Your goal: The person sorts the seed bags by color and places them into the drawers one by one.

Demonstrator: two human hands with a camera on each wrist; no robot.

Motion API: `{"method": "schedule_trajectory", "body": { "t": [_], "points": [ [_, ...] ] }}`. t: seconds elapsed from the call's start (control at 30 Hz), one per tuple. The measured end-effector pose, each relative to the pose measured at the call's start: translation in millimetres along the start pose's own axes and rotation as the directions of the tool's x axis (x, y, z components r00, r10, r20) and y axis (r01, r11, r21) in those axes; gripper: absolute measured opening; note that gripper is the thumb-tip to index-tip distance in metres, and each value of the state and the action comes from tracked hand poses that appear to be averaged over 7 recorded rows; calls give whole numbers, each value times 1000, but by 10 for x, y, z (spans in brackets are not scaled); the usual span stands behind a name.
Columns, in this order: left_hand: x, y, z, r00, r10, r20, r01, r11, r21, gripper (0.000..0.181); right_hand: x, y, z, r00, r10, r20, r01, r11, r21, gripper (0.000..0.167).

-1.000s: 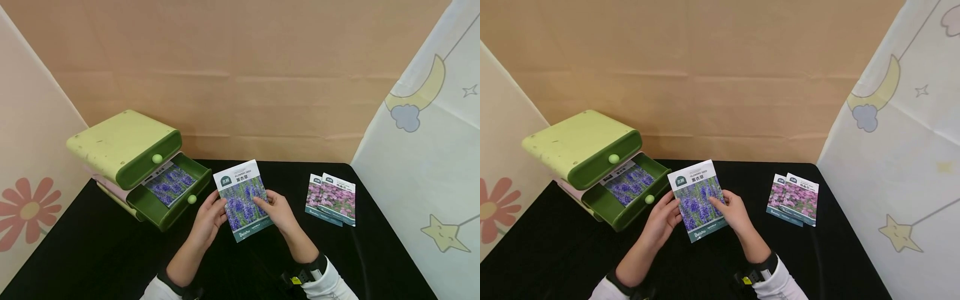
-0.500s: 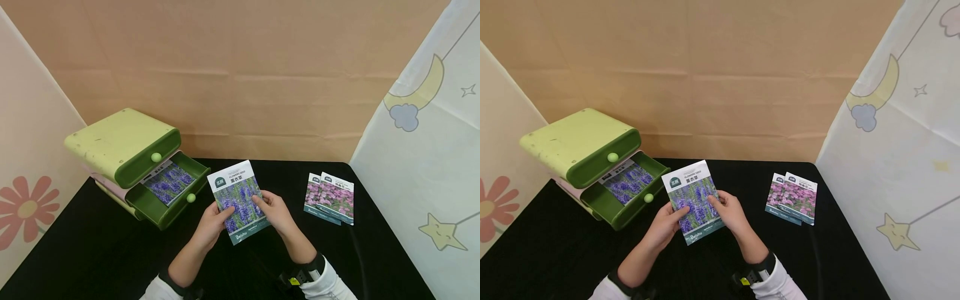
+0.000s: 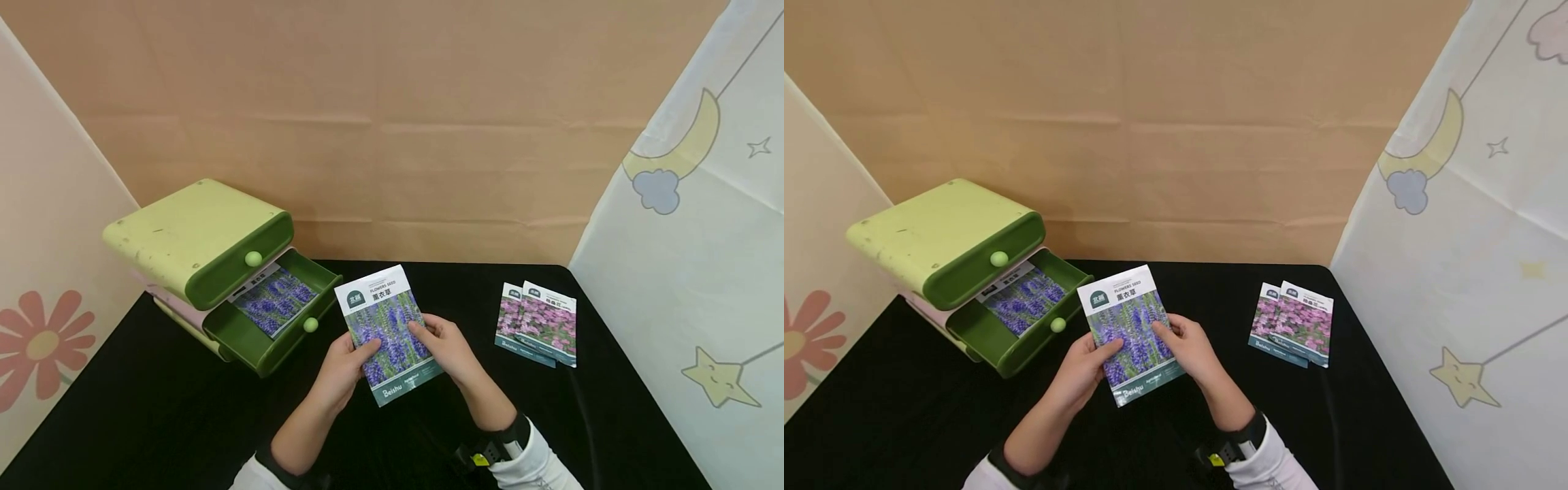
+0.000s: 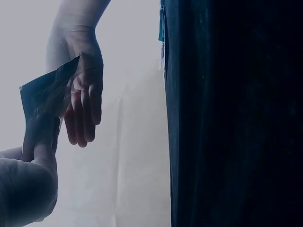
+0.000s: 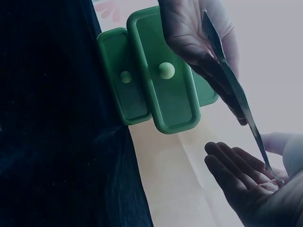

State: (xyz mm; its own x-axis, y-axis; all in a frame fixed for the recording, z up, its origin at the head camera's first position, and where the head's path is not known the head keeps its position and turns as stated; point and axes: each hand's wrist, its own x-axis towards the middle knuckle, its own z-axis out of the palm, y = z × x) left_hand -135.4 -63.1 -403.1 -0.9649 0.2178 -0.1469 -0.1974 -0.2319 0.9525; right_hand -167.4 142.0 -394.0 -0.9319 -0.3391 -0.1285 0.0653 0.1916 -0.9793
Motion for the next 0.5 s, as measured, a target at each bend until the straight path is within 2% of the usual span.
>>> {"method": "schedule_trajectory", "body": {
  "t": [0.5],
  "points": [
    [-7,14,-5,1000,-10,-12,10,1000,0,41,-7,6,-13,1000,-15,16,16,1000,-11,50]
  ]
}}
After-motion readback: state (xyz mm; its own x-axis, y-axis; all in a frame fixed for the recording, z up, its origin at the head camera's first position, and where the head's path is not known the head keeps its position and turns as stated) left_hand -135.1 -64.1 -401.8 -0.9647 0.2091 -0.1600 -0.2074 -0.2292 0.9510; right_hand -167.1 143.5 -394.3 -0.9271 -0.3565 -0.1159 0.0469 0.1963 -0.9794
